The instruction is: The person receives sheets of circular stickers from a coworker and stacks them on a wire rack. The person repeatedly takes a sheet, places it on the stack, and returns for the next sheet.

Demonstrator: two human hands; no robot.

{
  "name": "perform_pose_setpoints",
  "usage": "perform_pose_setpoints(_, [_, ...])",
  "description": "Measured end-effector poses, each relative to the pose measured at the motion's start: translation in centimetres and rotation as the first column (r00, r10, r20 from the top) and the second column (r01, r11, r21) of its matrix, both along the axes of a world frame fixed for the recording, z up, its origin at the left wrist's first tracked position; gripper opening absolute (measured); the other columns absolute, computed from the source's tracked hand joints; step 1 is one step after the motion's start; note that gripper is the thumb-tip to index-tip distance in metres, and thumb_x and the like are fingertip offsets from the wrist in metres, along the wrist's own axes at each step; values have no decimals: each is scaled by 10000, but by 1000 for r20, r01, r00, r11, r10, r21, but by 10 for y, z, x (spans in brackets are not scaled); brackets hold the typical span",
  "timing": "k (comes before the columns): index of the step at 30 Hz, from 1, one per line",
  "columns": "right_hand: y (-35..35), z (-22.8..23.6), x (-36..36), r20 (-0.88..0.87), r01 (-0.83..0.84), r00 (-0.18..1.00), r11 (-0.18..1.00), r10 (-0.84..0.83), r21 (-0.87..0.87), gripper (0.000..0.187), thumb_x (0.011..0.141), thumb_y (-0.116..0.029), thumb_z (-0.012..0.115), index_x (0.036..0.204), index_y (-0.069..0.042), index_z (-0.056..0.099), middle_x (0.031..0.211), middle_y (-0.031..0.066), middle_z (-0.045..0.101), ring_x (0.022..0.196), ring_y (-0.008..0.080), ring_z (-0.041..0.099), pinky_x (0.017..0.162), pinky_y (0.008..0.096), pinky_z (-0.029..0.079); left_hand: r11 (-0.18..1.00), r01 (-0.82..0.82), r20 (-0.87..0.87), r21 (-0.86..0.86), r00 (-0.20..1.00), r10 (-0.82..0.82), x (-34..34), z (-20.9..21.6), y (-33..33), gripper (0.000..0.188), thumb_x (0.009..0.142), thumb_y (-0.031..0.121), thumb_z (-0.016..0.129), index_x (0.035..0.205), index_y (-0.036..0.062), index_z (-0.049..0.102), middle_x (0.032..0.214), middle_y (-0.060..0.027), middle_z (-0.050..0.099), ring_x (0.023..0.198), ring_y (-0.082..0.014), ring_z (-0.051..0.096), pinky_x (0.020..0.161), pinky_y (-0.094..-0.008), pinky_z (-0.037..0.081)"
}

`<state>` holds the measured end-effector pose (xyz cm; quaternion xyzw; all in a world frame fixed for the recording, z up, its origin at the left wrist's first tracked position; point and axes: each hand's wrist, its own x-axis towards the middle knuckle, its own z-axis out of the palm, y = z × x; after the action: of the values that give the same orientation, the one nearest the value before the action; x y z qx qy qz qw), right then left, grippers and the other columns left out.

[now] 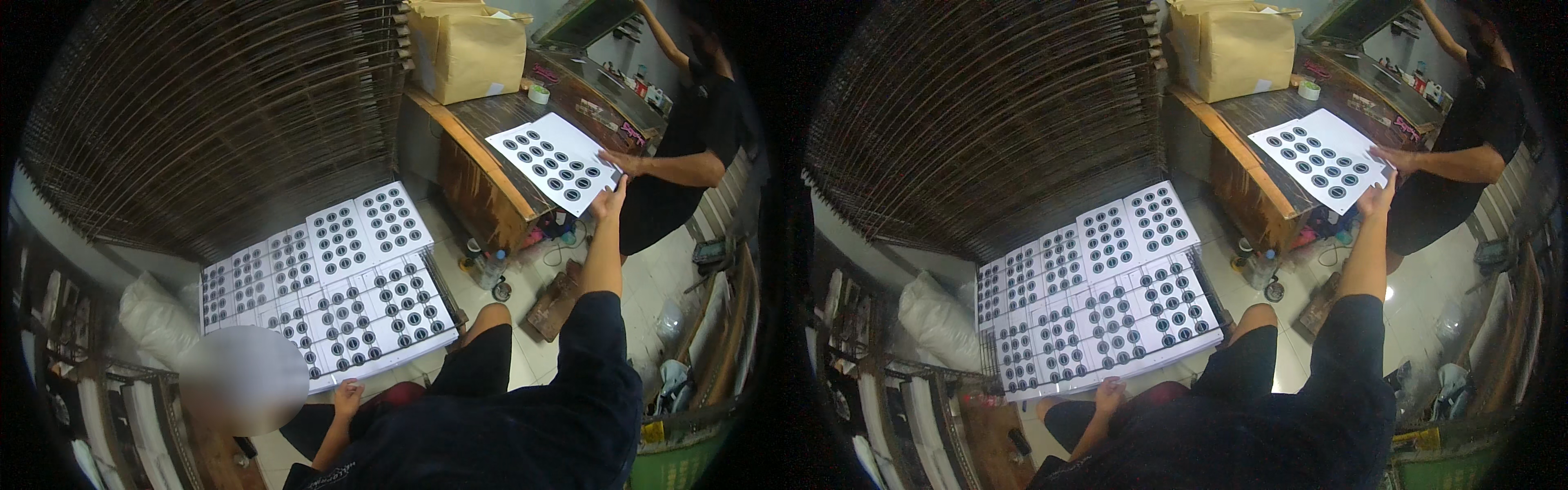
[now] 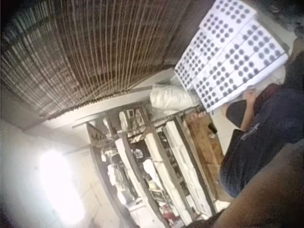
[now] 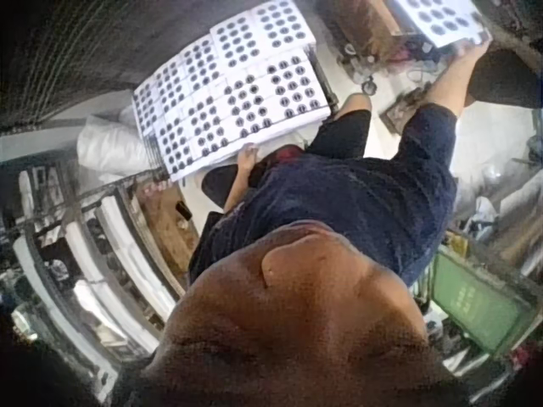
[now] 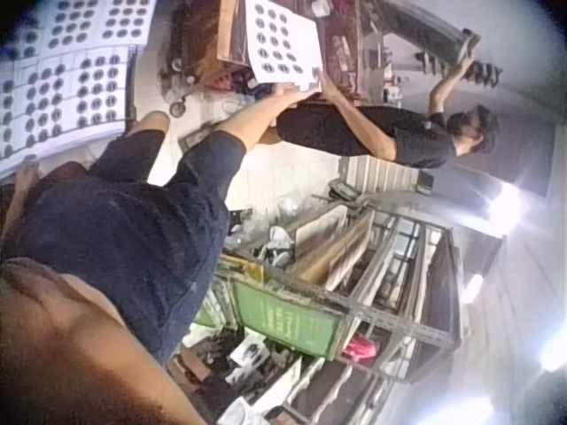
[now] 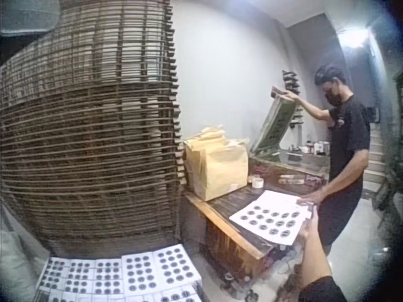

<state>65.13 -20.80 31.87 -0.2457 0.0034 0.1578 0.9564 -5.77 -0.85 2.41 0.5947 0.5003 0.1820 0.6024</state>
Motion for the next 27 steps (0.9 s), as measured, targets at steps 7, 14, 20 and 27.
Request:
perform_pose_setpoints(7, [27, 10, -51, 158, -247, 911, 810, 381, -531, 403, 886, -313, 441, 1168, -26, 418, 1111, 126, 535, 995, 248, 539, 834, 384, 462, 992, 45, 21, 119, 999, -48, 1, -3, -1, 255, 779, 115, 625, 989, 18, 516, 641, -58, 547, 486, -113, 502, 414, -249, 396])
perform_pose_setpoints(14, [50, 10, -118, 338, -62, 872, 764, 355, -642, 310, 900, -132, 416, 1184, -40, 334, 1117, 99, 475, 939, 222, 545, 780, 349, 487, 979, 145, 7, 144, 989, -147, 21, 31, 0, 289, 781, 115, 625, 1027, 16, 510, 754, -59, 567, 665, -123, 544, 593, -244, 437])
perform_pose_setpoints(20, [99, -12, -239, 293, -93, 922, 880, 253, -467, 347, 889, -108, 441, 1210, -83, 312, 1126, 80, 468, 970, 187, 519, 766, 357, 493, 962, 199, 218, 186, 946, -238, 109, 106, 16, 389, 789, 94, 620, 1131, 0, 459, 920, -77, 567, 856, -134, 540, 766, -267, 433])
perform_pose_setpoints(27, [133, -84, -399, 222, -279, 880, 836, 420, -472, 411, 892, -88, 426, 1249, -39, 229, 1181, 123, 399, 1000, 212, 492, 773, 377, 507, 998, -5, 755, -58, 654, 47, 199, 212, 3, 322, 834, 78, 553, 1123, -13, 444, 983, -86, 563, 864, -119, 541, 727, -237, 455])
